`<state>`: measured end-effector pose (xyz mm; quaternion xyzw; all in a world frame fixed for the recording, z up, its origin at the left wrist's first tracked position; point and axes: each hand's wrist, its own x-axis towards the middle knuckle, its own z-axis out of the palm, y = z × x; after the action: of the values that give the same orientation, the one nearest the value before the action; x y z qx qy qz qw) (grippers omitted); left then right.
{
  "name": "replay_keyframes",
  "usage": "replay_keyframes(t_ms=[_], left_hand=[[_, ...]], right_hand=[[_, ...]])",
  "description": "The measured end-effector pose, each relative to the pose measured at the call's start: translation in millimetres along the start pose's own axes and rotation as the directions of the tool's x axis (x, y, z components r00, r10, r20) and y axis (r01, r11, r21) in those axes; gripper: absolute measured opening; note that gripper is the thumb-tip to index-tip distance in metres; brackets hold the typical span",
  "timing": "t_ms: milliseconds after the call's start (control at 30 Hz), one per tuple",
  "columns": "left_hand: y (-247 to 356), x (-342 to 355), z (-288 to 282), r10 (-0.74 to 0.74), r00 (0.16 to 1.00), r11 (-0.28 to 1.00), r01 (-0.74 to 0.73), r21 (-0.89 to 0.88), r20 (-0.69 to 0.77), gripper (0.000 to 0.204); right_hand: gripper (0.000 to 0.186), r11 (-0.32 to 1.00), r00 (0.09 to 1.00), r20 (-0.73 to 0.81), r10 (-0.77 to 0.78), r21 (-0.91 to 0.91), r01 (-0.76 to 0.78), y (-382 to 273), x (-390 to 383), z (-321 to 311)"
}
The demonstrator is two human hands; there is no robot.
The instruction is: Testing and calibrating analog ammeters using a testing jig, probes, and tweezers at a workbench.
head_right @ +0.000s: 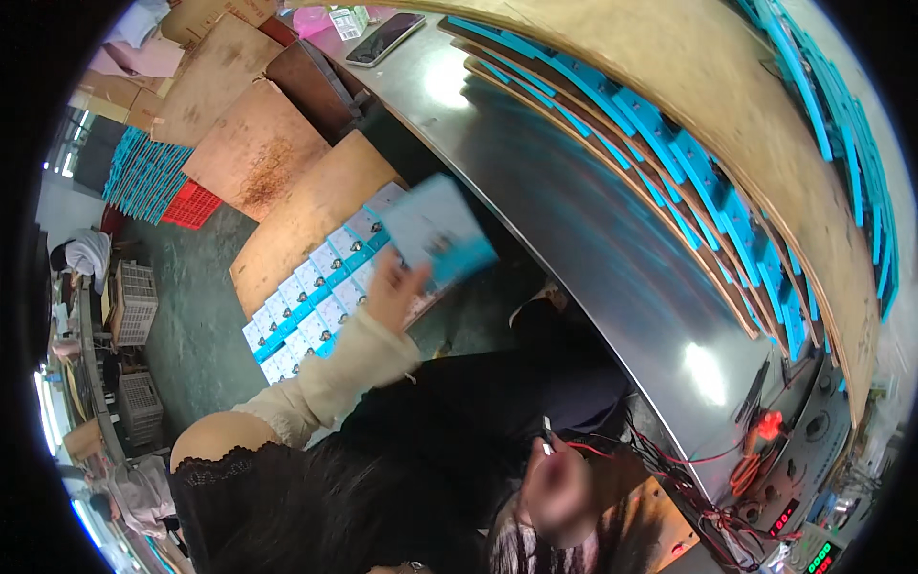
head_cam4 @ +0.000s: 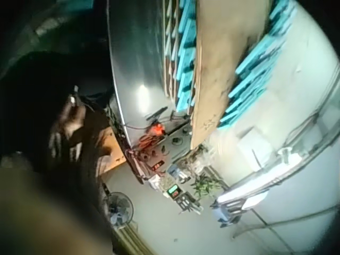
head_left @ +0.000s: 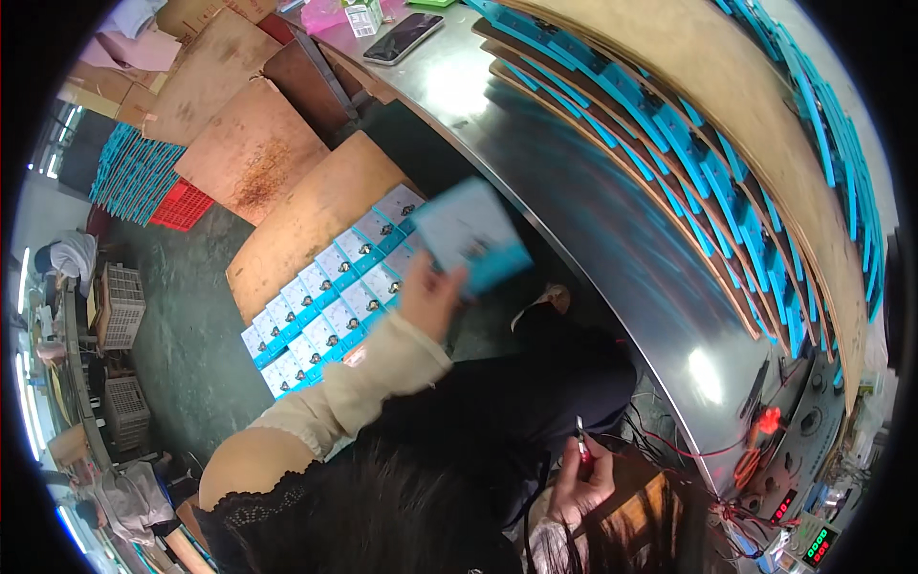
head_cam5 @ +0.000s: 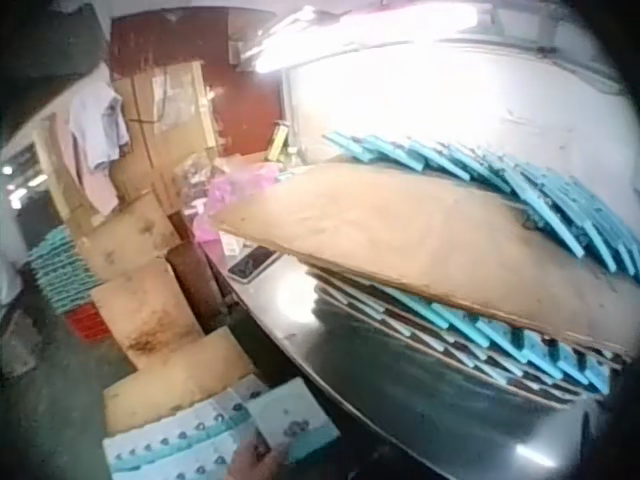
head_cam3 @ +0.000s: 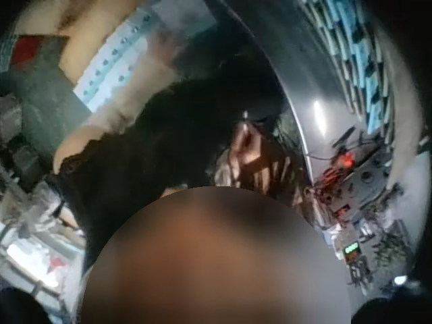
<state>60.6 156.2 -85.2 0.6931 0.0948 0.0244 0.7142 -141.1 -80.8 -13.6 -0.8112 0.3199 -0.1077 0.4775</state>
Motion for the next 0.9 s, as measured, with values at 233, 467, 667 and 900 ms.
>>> replay_keyframes(t_ms=[233, 467, 667, 900], left_hand=[[-97, 207, -187, -0.062, 0.924, 0.861, 0.242, 0.448, -0.378, 0.038], [-129, 234, -185, -0.294, 0.873, 0.723, 0.469, 0.507, -0.389, 0.046], [-149, 219, -206, -0.179, 0.935, 0.468, 0.356, 0.809, -0.307, 0.037], [-39, 213, -157, 0.3, 0.951, 0.815, -0.212, 0.54, -0.079, 0.045]], right_hand=[[0.023, 0.996, 0.995, -0.088, 0.046, -0.078, -0.053, 19, 20, -33], [0.021, 0.962, 0.997, -0.029, 0.069, -0.261, -0.074, 23, 7, -37], [0.024, 0.984, 0.984, 0.029, 0.176, 0.021, -0.177, 62, -3, -40], [0.018, 0.978, 0.966, -0.245, -0.085, -0.207, 0.034, 40, 10, -27]])
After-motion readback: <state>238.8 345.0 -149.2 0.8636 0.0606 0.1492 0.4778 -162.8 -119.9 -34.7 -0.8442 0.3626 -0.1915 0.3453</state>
